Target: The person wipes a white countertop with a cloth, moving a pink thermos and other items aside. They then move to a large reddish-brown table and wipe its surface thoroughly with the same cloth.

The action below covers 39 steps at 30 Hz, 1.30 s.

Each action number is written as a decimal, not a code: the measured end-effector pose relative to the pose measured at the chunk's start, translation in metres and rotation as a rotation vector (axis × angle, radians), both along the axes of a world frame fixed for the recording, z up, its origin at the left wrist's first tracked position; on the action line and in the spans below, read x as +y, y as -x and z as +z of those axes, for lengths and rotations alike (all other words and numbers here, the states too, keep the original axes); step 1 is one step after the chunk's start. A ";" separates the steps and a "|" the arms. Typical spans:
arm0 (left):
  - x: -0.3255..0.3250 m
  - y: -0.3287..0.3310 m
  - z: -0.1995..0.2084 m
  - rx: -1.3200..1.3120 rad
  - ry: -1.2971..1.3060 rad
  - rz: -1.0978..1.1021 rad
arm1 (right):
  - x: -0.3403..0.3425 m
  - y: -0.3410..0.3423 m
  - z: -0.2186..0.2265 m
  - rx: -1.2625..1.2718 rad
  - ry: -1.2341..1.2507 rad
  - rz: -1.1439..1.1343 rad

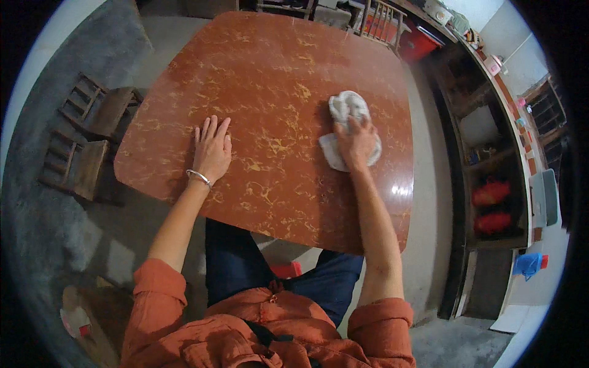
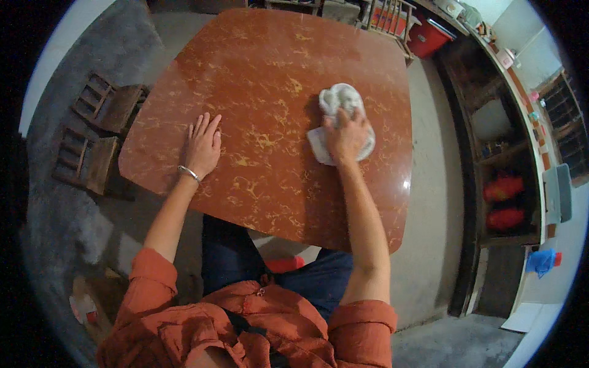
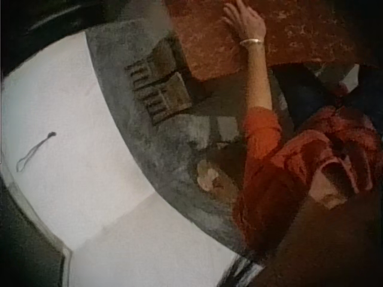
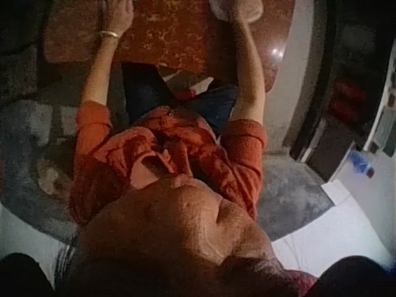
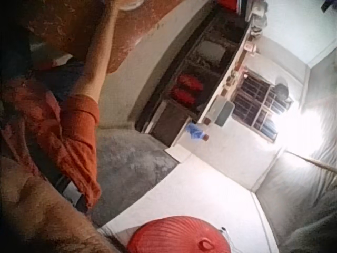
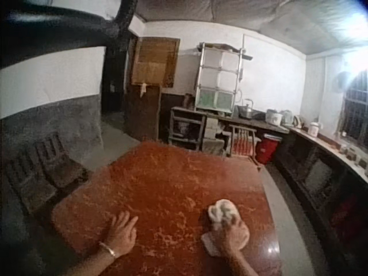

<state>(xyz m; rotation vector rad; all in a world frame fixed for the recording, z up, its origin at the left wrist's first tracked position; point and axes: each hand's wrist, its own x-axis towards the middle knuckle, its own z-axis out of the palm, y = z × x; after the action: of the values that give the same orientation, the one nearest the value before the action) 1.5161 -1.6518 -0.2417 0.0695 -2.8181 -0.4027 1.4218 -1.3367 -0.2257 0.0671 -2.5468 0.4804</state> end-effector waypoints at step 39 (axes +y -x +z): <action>0.152 -0.030 0.020 0.142 0.058 -0.449 | 0.148 -0.040 -0.007 -0.384 0.063 -0.288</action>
<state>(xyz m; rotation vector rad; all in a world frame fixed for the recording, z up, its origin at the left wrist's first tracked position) 1.5463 -1.4994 -0.2215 -0.5887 -2.6850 -0.4009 1.4621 -1.1883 -0.2330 -0.4497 -2.8440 0.4955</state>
